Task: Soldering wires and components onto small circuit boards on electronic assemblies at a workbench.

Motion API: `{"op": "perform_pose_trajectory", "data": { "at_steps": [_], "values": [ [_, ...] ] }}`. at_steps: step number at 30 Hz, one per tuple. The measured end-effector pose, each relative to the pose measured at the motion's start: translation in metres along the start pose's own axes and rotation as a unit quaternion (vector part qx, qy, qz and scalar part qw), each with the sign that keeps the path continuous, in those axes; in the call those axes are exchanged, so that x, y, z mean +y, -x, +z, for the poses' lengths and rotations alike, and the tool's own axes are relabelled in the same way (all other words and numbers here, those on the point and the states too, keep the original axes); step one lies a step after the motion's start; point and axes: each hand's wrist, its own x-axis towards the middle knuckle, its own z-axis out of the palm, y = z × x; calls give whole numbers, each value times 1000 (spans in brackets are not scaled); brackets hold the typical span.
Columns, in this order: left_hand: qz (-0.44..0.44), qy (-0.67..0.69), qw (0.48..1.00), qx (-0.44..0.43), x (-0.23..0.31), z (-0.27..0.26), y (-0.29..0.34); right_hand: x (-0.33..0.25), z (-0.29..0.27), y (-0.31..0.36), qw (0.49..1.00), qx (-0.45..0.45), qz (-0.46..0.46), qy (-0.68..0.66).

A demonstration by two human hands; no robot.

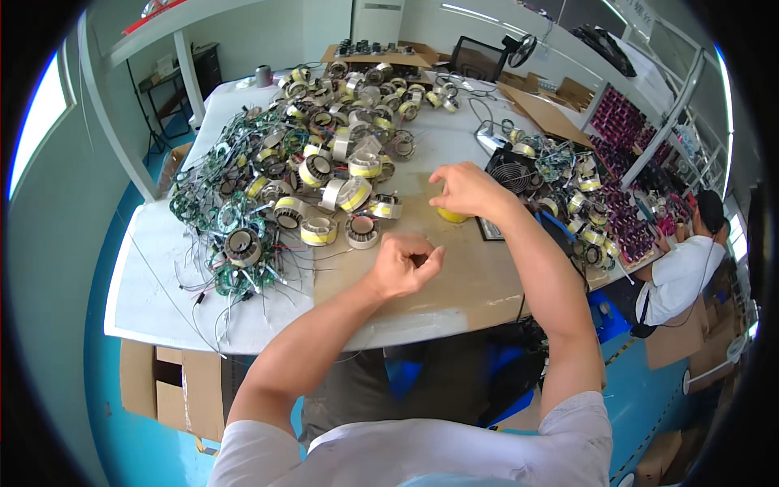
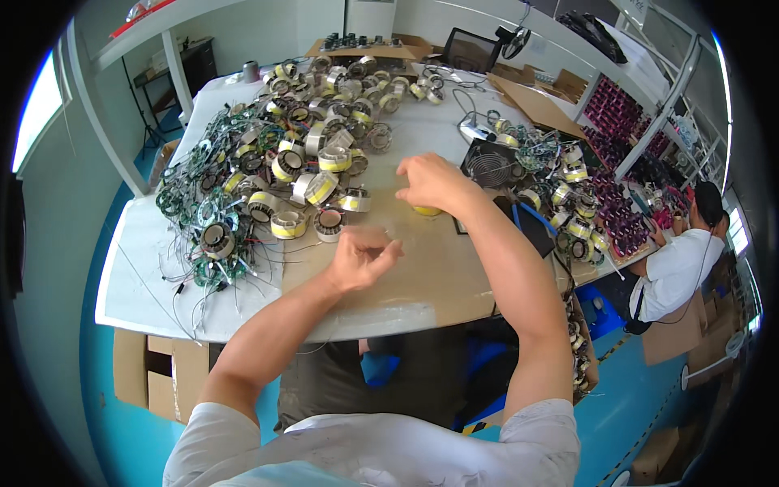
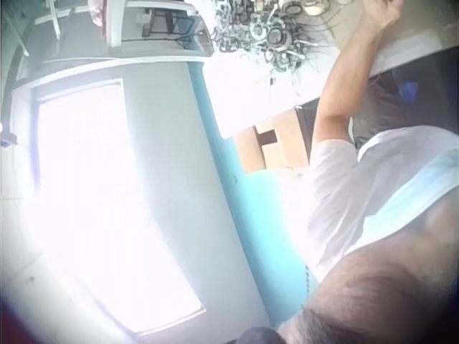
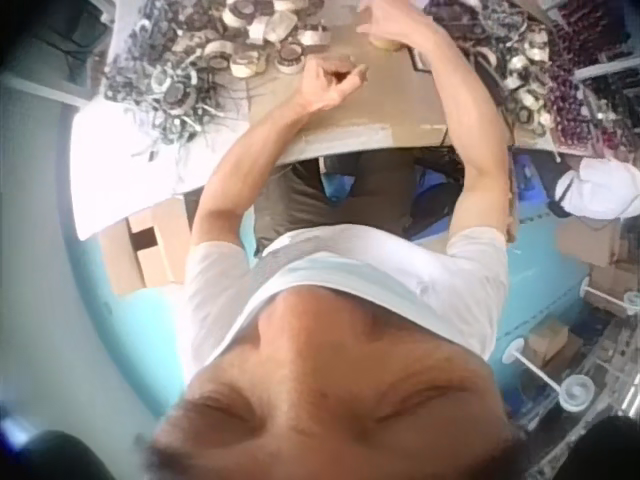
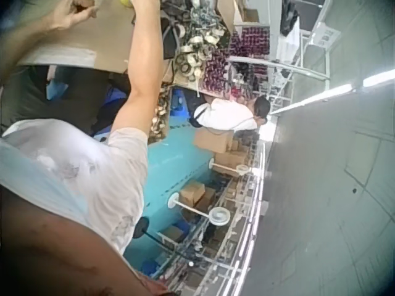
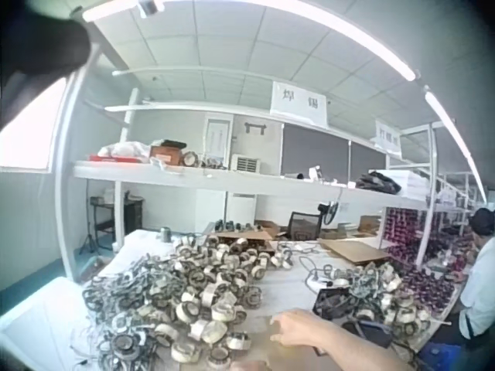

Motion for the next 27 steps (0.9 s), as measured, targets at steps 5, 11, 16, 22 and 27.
{"op": "perform_pose_trajectory", "data": {
  "at_steps": [5, 11, 16, 22, 27],
  "values": [
    [79, -104, 990, 53, 3, -3, -6, -10, 63, -28, 994, -33, -7, -106],
    [236, -146, 952, 132, 3, 0, -6, -22, 56, -2, 990, 98, 83, -53],
    [218, -152, 953, 142, 0, -7, -6, -41, 50, 20, 982, 146, 114, 39],
    [98, -303, 937, 141, -10, 2, -9, -21, 58, 36, 991, 110, 62, -44],
    [42, -423, 904, 52, -11, -7, -12, -21, 52, 56, 984, 123, 110, -70]
  ]
}}
